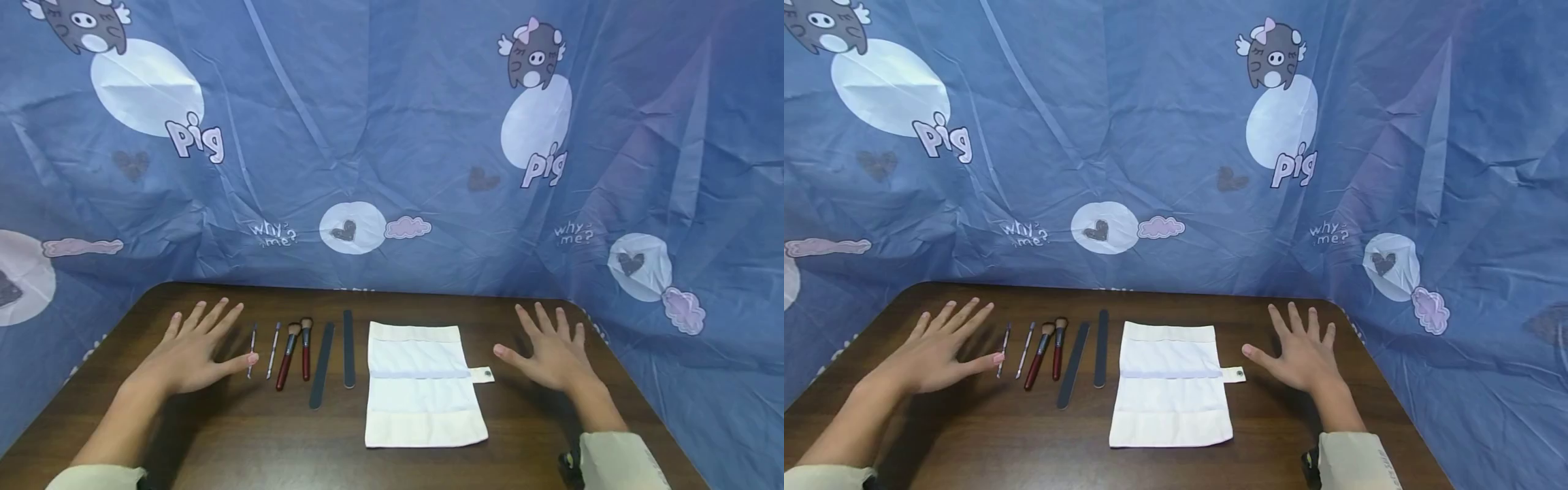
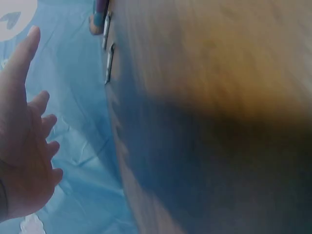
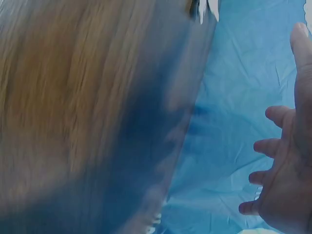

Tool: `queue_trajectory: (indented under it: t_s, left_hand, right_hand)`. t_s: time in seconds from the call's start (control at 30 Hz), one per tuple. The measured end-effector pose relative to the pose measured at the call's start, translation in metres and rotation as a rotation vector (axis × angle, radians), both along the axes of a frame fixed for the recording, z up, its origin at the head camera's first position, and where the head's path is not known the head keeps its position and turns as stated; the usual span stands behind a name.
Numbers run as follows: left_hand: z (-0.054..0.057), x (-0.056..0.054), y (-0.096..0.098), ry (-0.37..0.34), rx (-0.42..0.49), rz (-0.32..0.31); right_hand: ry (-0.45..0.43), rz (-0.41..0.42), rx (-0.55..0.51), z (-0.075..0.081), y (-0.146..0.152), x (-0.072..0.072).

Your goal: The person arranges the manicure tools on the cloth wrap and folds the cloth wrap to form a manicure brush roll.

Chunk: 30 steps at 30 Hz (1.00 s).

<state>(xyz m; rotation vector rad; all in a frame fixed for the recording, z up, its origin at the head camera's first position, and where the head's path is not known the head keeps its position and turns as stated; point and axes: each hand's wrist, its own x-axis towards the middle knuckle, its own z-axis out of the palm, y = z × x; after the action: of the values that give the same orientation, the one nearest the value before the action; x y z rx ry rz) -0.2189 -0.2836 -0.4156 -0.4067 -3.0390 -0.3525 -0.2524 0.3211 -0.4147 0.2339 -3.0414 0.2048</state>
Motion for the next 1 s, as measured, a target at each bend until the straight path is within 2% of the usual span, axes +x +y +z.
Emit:
queue_trajectory:
  t_s: [0.27,0.4,0.63,0.77,1.0]
  left_hand:
    - [-0.003,-0.022,0.029,-0.058,0.015,-0.053]
    - [-0.008,-0.031,0.047,-0.064,0.003,-0.075]
    - [-0.013,-0.047,0.08,-0.034,-0.031,-0.139]
    - [-0.016,-0.056,0.1,-0.027,-0.061,-0.178]
    - [-0.025,-0.068,0.13,-0.076,-0.067,-0.222]
  right_hand:
    - [-0.011,0.063,-0.061,-0.007,-0.026,-0.005]
    - [-0.003,0.089,-0.074,-0.009,-0.041,-0.007]
    - [0.011,0.144,-0.085,-0.01,-0.069,-0.009]
    - [-0.007,0.176,-0.111,-0.011,-0.086,-0.011]
    - [-0.057,0.234,-0.159,-0.015,-0.118,-0.016]
